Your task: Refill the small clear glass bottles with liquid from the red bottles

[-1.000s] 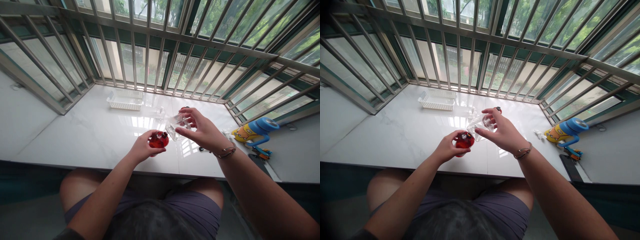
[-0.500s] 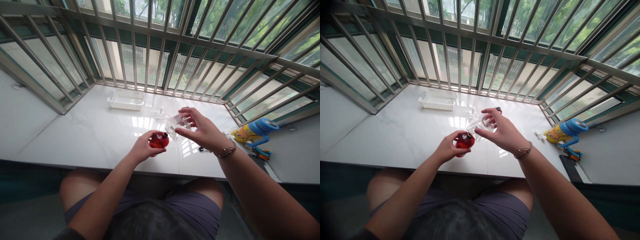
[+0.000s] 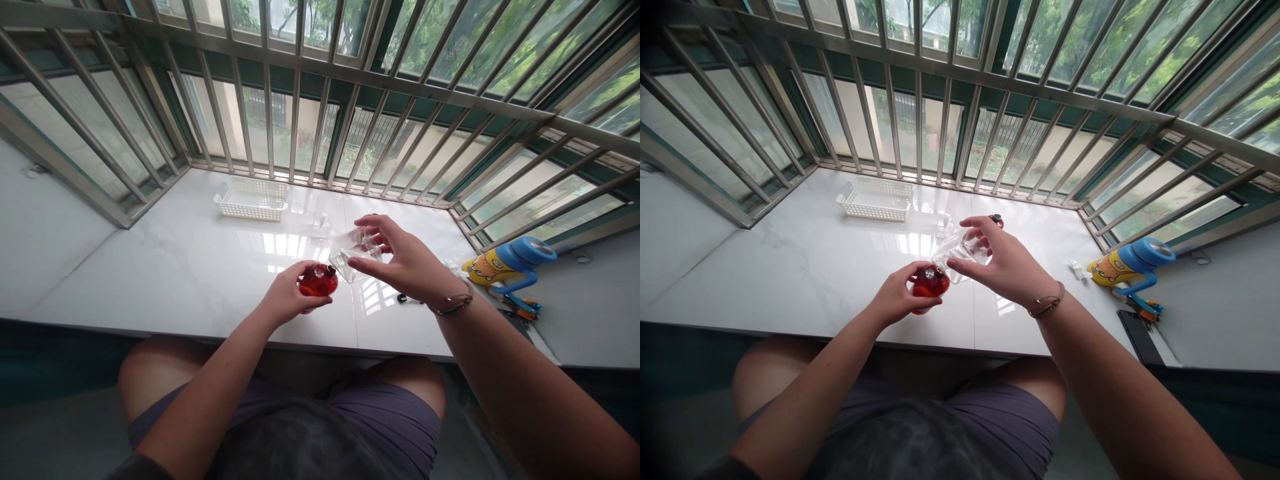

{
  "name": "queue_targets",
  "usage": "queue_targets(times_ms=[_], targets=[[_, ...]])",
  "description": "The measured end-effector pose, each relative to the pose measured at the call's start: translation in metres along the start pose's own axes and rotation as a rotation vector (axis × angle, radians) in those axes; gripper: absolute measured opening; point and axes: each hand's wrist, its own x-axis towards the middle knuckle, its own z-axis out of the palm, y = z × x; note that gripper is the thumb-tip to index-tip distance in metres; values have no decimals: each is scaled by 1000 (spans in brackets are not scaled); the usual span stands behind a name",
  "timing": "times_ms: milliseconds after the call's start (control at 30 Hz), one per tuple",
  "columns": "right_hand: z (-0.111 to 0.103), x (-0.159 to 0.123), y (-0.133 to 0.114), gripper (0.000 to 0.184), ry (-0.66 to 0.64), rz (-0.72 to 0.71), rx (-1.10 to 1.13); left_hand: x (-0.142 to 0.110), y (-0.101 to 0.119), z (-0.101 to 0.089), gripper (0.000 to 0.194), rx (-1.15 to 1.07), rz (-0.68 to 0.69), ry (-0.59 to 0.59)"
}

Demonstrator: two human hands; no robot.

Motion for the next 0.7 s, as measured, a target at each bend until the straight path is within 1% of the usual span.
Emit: queue_targets(times_ms=[333,700], targets=[[-1,1,-1,76,-9,11,-5,0,-1,0,72,17,11,-4],[-2,2,-1,74,-18,3,-3,0,-1,1,73,21,7,5]])
